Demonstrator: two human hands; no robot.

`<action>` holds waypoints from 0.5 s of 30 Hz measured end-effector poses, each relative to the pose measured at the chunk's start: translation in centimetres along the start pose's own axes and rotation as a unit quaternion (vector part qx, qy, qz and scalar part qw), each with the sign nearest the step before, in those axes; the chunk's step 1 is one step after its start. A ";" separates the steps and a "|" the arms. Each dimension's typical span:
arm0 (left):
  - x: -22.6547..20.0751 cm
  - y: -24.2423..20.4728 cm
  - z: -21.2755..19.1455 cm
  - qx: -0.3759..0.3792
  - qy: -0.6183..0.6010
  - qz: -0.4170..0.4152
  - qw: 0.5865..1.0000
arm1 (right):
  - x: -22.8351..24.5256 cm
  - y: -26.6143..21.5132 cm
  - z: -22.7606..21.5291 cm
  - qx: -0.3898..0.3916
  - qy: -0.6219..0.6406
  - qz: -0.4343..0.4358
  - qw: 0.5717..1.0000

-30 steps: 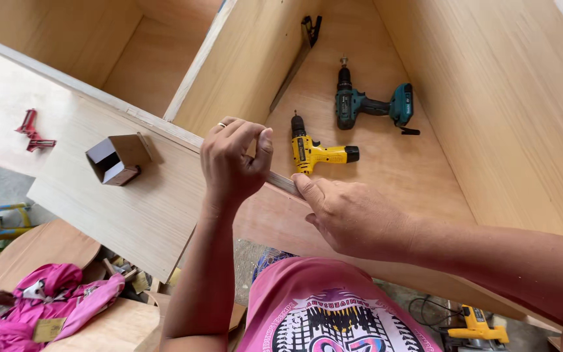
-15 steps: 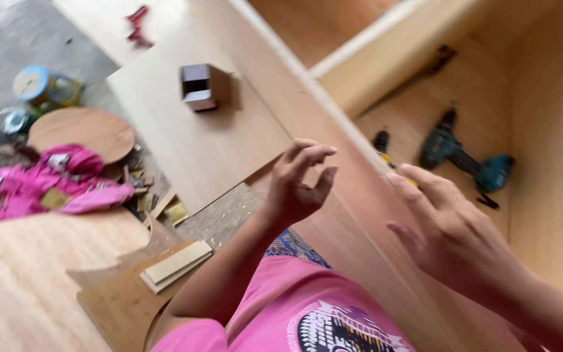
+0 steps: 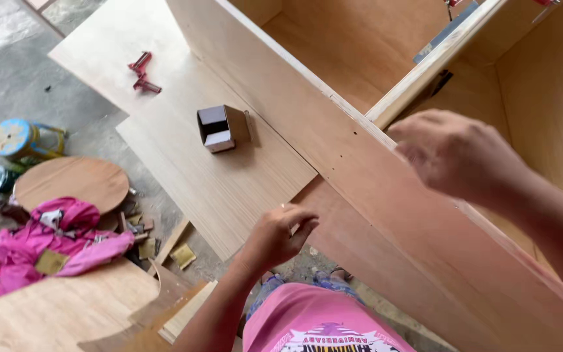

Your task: The person assembles a wooden cabinet by using power drills to drive screws into the panels, checking alignments with a speed square, and securing the wooden pieces with red clamps.

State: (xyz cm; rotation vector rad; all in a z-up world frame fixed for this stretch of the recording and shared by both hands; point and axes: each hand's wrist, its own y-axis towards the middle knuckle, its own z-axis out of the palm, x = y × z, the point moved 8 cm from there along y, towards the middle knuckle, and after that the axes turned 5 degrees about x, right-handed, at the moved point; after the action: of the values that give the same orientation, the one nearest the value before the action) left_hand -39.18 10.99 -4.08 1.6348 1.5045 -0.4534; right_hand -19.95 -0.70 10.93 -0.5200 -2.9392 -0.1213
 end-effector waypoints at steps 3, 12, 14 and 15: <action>-1.5 5.4 -3.9 -0.036 0.031 0.088 0.995 | -3.7 1.9 -0.2 -0.033 -0.052 0.097 0.993; 6.8 34.7 4.1 0.105 0.078 -0.115 0.985 | -18.1 9.1 6.2 0.013 -0.146 0.188 0.971; 7.9 38.2 6.5 0.153 0.049 -0.176 0.971 | -20.1 8.9 5.3 0.015 -0.099 0.244 0.964; 8.6 39.9 7.7 0.194 0.023 -0.235 0.952 | -21.3 8.8 4.5 0.011 -0.054 0.295 0.954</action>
State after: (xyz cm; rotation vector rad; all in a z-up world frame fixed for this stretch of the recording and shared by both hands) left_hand 2.17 13.68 -1.59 1.5700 1.9372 -1.0332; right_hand 2.28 0.89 3.46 -1.4034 -2.7345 0.0123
